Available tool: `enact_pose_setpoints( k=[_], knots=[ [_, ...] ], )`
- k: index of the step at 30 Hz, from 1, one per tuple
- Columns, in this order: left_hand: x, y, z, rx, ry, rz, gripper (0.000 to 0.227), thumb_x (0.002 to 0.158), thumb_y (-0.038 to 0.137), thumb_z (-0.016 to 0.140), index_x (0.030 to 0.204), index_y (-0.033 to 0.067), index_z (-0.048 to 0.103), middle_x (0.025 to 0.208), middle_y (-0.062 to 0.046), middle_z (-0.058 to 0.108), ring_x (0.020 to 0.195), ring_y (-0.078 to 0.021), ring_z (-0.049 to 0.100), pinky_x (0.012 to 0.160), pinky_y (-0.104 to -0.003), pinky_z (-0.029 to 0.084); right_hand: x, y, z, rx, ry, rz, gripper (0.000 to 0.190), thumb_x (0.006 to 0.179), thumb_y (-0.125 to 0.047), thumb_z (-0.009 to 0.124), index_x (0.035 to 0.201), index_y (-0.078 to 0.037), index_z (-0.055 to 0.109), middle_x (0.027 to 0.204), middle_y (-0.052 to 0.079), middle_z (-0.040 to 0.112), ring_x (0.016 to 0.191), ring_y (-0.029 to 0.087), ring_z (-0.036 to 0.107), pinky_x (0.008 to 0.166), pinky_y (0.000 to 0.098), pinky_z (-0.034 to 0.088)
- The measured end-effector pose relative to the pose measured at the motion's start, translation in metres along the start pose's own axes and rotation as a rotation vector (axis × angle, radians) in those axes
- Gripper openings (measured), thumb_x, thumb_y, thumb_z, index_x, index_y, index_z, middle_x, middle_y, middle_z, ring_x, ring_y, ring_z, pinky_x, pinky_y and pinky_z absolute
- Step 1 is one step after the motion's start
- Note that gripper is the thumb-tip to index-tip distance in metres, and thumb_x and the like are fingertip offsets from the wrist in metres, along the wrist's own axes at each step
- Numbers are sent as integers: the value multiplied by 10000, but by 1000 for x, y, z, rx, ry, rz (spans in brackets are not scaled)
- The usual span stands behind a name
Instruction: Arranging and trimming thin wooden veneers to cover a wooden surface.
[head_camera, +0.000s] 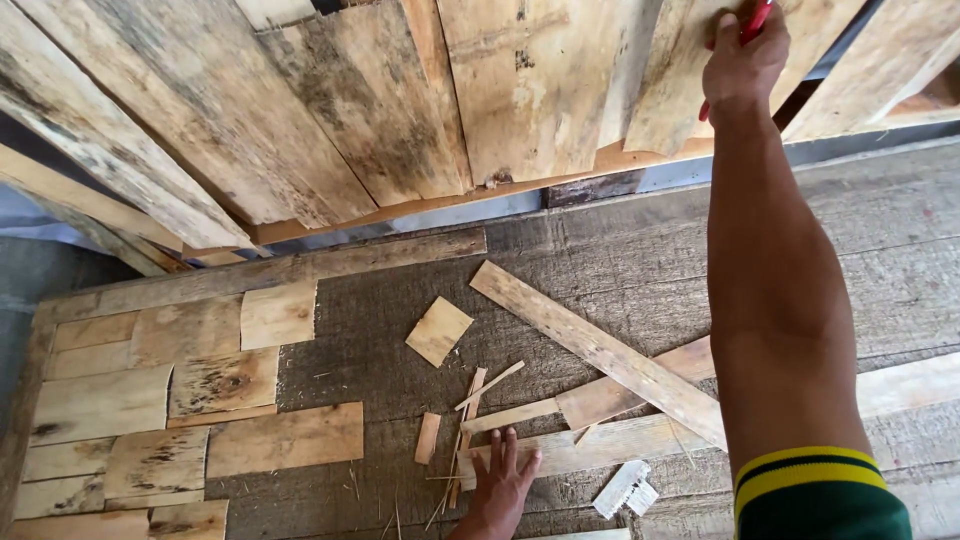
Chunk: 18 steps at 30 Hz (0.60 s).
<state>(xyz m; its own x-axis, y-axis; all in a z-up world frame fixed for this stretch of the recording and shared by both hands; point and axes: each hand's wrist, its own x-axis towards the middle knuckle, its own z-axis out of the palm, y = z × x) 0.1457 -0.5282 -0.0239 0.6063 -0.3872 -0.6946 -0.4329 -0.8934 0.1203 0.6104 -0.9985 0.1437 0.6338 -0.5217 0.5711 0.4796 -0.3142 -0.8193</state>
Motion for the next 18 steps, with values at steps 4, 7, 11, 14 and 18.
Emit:
enact_pose_setpoints(
  k=[4,7,11,14,18],
  knots=[
    [-1,1,4,-27,-15,-15,847,1036,14,518,1689,307,65,1694,-301,-82,1534,-568,6,1155,-805,120,-5,-17,3,26,105,127,72,1108,-49,656,1062,-54,601,846,-13,642,708,92,595,616,254,511],
    [-7,0,-6,29,63,35,844,1022,13,540,1691,246,82,1681,-324,-64,1520,-576,23,1143,-806,132,-14,-24,-14,54,131,160,141,1116,-106,710,1037,-52,606,832,-9,644,687,104,610,610,263,518],
    [-14,4,-13,43,48,35,853,987,-5,568,1680,219,124,1681,-324,-40,1525,-567,36,1146,-800,151,-58,-63,-69,127,157,157,115,1159,-111,664,1174,-26,587,1021,51,702,860,132,717,791,290,657],
    [-5,0,0,37,118,34,824,980,7,578,1665,225,174,1681,-314,2,1524,-561,63,1138,-797,181,-115,-122,-107,97,261,187,203,1151,-145,616,1279,-28,510,1067,82,717,867,136,741,727,273,644],
    [-8,1,2,59,207,44,762,995,81,582,1652,206,217,1673,-311,57,1511,-563,110,1123,-801,224,-208,-186,-138,251,363,268,276,1166,-163,617,1343,17,507,903,99,644,676,172,672,495,269,490]
  ],
)
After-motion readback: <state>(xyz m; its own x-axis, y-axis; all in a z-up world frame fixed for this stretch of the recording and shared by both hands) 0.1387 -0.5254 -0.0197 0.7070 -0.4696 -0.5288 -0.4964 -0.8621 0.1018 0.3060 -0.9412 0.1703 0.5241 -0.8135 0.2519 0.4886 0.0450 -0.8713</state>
